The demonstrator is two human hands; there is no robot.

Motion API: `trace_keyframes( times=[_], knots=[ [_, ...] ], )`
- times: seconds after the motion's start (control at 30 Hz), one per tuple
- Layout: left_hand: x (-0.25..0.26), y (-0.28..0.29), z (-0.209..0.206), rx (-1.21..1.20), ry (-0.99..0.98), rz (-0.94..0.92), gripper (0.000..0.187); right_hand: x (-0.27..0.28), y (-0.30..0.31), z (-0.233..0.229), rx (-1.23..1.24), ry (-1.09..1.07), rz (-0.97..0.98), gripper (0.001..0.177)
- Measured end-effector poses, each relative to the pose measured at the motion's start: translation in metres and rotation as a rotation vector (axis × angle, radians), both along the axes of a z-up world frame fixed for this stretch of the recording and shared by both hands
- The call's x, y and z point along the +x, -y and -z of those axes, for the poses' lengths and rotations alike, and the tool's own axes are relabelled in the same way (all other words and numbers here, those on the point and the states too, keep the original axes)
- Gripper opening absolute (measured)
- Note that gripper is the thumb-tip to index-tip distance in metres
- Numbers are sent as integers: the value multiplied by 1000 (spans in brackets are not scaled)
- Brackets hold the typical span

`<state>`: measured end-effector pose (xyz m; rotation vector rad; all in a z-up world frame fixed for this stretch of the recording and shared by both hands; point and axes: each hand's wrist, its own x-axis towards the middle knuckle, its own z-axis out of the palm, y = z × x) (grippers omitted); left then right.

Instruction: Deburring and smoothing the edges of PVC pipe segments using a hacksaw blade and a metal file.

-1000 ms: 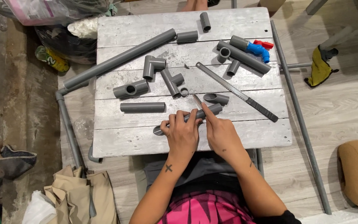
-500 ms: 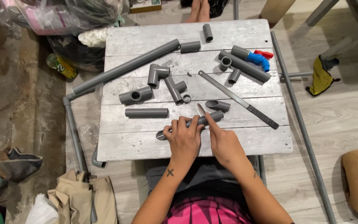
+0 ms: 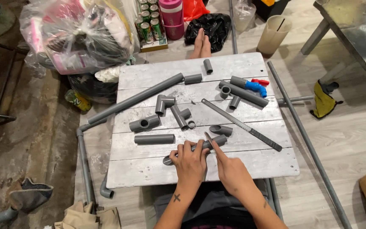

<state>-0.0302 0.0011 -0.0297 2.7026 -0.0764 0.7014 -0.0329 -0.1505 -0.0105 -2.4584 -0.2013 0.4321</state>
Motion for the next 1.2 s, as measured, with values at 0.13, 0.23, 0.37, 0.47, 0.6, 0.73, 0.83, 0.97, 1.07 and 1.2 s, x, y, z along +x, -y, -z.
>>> trace_keyframes(
  times=[0.13,0.23,0.37,0.47,0.6,0.73,0.83,0.97,1.07,1.2],
  knots=[
    [0,0,2,15,-49,-6,21,-5,1,-7,25,-72,37,63],
    [0,1,-1,-37,-82,2,23,19,-9,16,1,71,-44,63],
    [0,0,2,-6,-39,-8,23,17,-9,-1,-14,15,-27,63],
    [-1,0,5,3,-47,-3,26,-5,0,-13,5,-142,61,62],
    [0,1,4,-3,-74,2,23,0,-2,-5,19,-99,49,65],
    [0,1,0,-4,-39,5,22,27,-16,7,-32,-8,16,65],
    [-1,0,1,-6,-21,0,23,11,-10,-9,-33,-63,11,68],
    [-1,1,1,9,-33,4,18,-9,3,2,-14,-9,-31,72],
    [1,1,5,25,-4,-18,22,7,-10,-14,7,-64,-10,68],
    [2,-1,14,-37,-44,11,25,17,-20,-25,-151,24,-39,62]
  ],
)
